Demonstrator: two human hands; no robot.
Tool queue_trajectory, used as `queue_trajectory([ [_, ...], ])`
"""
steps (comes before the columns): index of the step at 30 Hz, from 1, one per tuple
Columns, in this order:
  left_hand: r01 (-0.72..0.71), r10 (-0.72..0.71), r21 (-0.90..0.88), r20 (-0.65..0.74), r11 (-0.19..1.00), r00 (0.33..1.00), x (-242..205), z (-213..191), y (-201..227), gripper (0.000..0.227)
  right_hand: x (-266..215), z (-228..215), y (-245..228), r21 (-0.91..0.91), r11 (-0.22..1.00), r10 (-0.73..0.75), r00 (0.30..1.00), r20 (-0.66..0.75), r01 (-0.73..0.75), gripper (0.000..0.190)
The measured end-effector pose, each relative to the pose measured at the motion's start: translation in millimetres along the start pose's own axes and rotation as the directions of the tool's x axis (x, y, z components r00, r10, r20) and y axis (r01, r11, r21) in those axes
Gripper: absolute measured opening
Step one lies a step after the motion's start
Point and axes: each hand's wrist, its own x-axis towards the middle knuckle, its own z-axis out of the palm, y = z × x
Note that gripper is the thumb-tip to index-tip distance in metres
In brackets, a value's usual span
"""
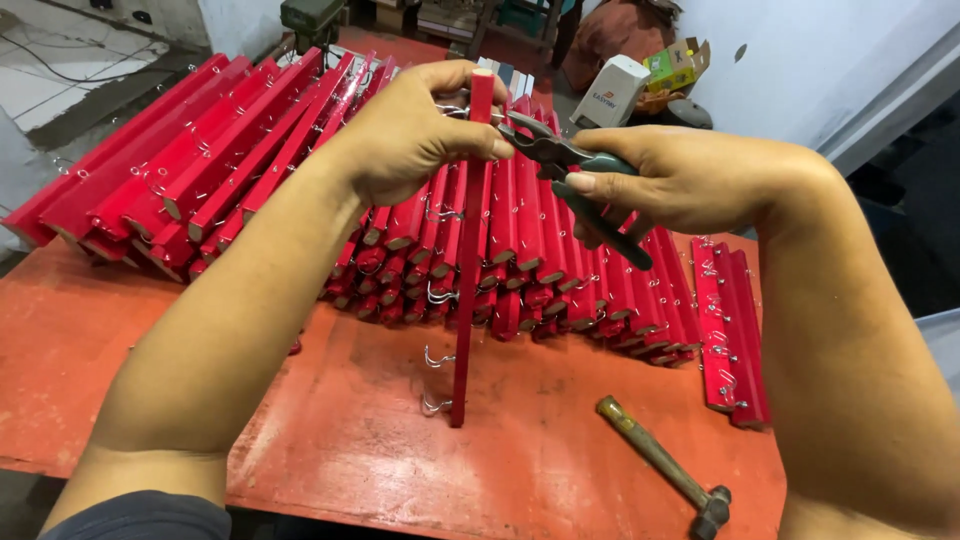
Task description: Assembling or inspecting red wooden coat racks by adjusting metal hooks with pliers on a workbench.
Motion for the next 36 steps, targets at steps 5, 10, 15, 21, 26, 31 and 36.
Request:
queue_trajectory([
  [5, -0.043, 0.042, 0.033, 0.021, 0.999, 0.999, 6, -2, -7, 0.039, 9, -7, 4, -0.032, 0.994, -0.102, 0.994, 0.03, 0.102, 0.044],
  [10, -0.093, 0.093, 0.007, 0.073, 0.996, 0.993, 7, -6, -11, 0.036, 2, -13, -13, -0.177, 0.984, 0.022, 1.0, -0.008, -0.023, 0.048],
  [15, -0.096, 0.093, 0.048, 0.056, 0.994, 0.994, 10, -10, -16, 0.038, 13, -5, -5, -0.082, 0.995, -0.068, 0.997, -0.043, 0.064, 0.047],
  [21, -0.109, 0.114, -0.08, 0.063, 0.991, 0.991, 13, -20, -27, 0.04, 32, 49, 4, 0.465, 0.873, -0.098, 0.987, -0.125, 0.145, 0.072],
  [26, -0.088, 0.101, -0.17, 0.069, 0.981, 0.992, 8, -19, -23, 0.04, 46, 105, -11, 0.761, 0.592, -0.124, 0.963, -0.239, 0.265, 0.064],
  [31, -0.091, 0.1, -0.159, 0.049, 0.983, 0.994, 6, -21, -24, 0.038, 55, 116, -15, 0.816, 0.456, -0.17, 0.935, -0.312, 0.356, 0.062],
  [36, -0.044, 0.041, -0.1, -0.03, 0.994, 0.999, 10, -14, -20, 0.033, 50, 122, 10, 0.774, 0.503, -0.189, 0.923, -0.335, 0.384, 0.032],
])
